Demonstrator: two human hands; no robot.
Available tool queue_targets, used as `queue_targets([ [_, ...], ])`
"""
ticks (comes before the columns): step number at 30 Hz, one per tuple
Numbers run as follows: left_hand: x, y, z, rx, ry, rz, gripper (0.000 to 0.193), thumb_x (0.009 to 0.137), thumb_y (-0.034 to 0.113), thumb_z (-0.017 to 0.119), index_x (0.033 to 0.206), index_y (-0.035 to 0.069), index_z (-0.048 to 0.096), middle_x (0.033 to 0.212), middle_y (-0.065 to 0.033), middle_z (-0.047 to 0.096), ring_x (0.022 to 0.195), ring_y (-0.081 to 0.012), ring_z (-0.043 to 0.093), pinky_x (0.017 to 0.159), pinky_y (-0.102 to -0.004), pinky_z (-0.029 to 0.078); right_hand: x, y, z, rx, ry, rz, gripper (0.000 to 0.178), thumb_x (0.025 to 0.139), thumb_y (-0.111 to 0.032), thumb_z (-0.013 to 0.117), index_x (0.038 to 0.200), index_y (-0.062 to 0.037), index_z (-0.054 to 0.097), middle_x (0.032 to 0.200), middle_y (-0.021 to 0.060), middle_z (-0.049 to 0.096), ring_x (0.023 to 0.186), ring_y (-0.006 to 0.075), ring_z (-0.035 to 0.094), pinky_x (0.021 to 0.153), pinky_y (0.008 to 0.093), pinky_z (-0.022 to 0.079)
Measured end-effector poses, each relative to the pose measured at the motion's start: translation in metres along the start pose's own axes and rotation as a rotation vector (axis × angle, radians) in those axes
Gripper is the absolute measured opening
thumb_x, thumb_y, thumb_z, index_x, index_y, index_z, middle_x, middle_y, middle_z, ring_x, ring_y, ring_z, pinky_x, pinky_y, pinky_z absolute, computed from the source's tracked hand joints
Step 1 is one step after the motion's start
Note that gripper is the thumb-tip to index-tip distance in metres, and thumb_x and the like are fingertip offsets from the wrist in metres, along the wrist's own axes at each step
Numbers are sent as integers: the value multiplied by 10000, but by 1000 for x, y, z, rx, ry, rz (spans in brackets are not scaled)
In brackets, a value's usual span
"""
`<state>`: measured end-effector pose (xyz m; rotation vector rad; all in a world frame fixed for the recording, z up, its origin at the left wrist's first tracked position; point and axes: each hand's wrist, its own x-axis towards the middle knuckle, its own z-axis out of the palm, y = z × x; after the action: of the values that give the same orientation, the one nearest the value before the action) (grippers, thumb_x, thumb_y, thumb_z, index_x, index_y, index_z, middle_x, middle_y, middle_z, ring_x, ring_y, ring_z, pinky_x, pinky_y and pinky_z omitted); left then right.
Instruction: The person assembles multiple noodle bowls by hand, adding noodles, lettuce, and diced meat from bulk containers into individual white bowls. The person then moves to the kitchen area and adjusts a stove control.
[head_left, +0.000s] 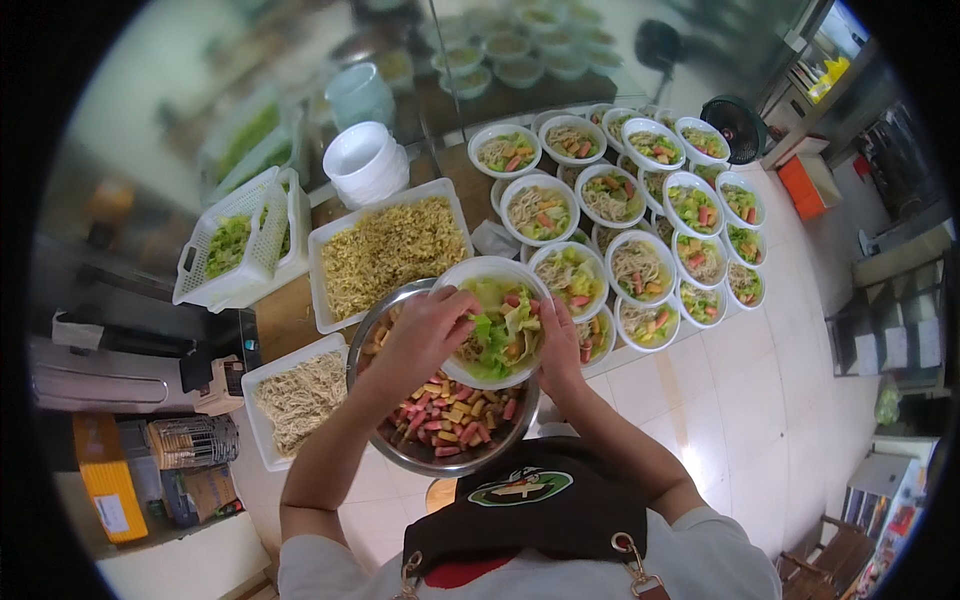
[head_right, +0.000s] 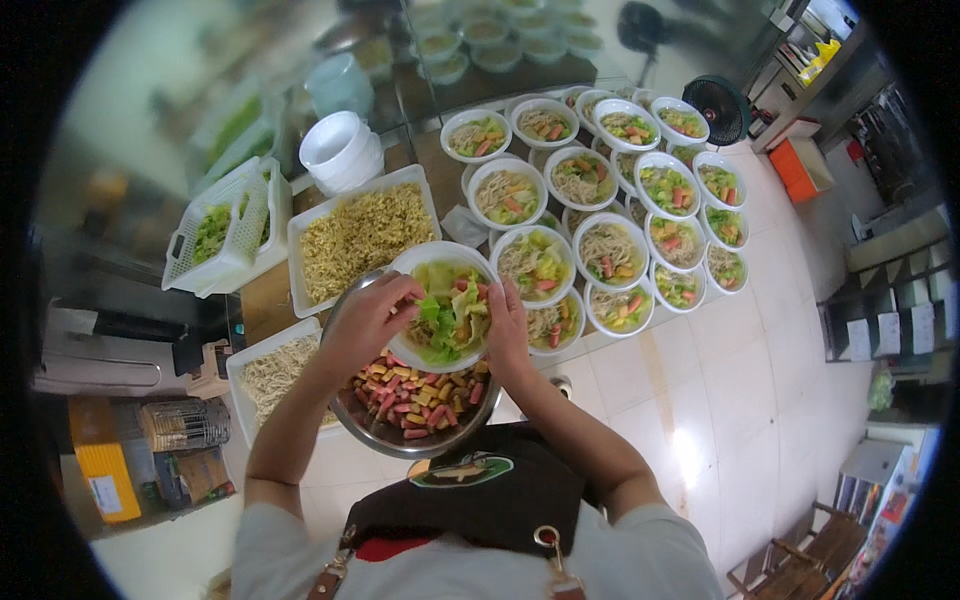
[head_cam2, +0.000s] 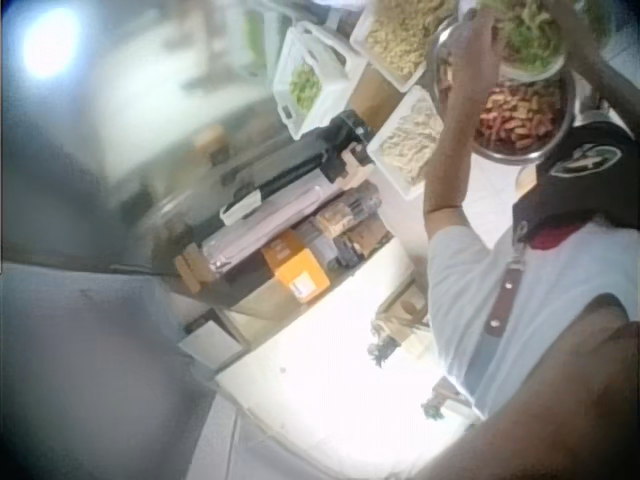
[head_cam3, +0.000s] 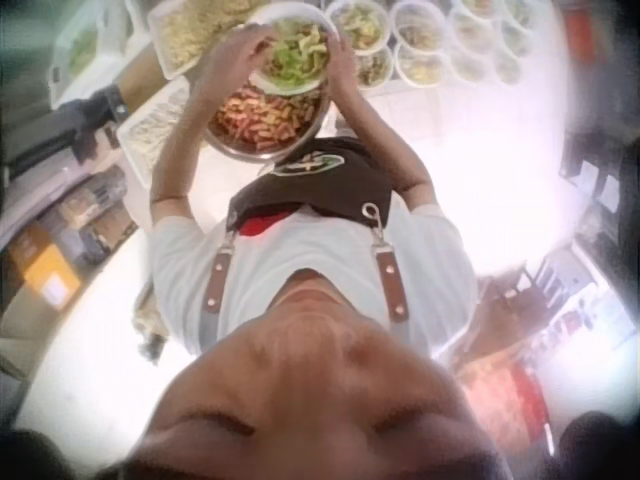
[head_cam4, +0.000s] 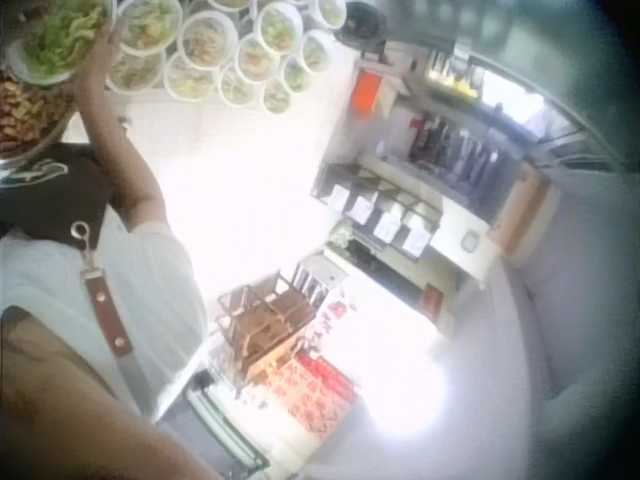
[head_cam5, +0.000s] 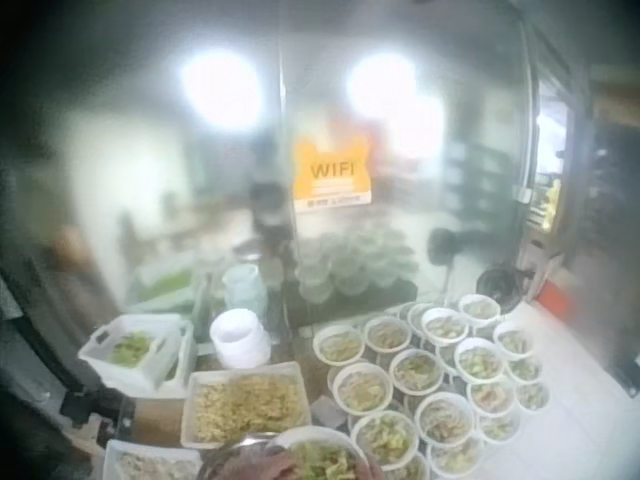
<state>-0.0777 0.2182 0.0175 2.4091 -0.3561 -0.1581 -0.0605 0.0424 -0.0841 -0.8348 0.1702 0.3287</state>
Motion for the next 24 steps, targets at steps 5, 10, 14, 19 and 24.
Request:
queue_targets([
  [5, 15, 47, 80, 59, 108, 96, 158, 795, 50, 599, 946, 26, 564, 949, -131, 578, 805, -294, 592, 733, -387, 455, -4, -33, -51, 32, -46, -5, 284, 984, -221, 369, 1167, -31, 474, 1044, 110, 623, 905, 154, 606, 807, 272, 488],
  [10, 30, 81, 83, 57, 304, -117, 178, 827, 66, 542, 999, 27, 521, 956, -164, 546, 873, -351, 558, 710, -428, 459, -14, -72, -78, -7, -44, -2, 294, 980, -222, 376, 1190, -33, 455, 1016, 105, 627, 903, 163, 608, 800, 277, 496],
  [14, 39, 83, 121, 327, 207, -132, 233, 812, 30, 461, 1037, -12, 507, 941, -187, 534, 904, -351, 547, 759, -415, 459, -10, -59, -93, -88, 41, 27, 297, 972, -203, 392, 1197, -20, 454, 1050, 91, 603, 932, 145, 580, 817, 275, 483],
  [19, 60, 74, 130, 207, 150, -37, 222, 788, 33, 487, 1003, 15, 537, 924, -169, 543, 899, -345, 544, 756, -413, 454, 0, -50, -113, -61, 163, 73, 308, 969, -217, 417, 1198, -19, 474, 1053, 63, 579, 945, 121, 551, 824, 247, 452],
  [24, 99, 77, 130, 207, 9, 46, 224, 753, 36, 574, 977, 42, 573, 959, -137, 547, 923, -326, 539, 750, -409, 446, 15, -57, -144, -140, 250, -64, 288, 963, -234, 437, 1153, -28, 503, 1027, 60, 591, 922, 121, 543, 813, 243, 441],
])
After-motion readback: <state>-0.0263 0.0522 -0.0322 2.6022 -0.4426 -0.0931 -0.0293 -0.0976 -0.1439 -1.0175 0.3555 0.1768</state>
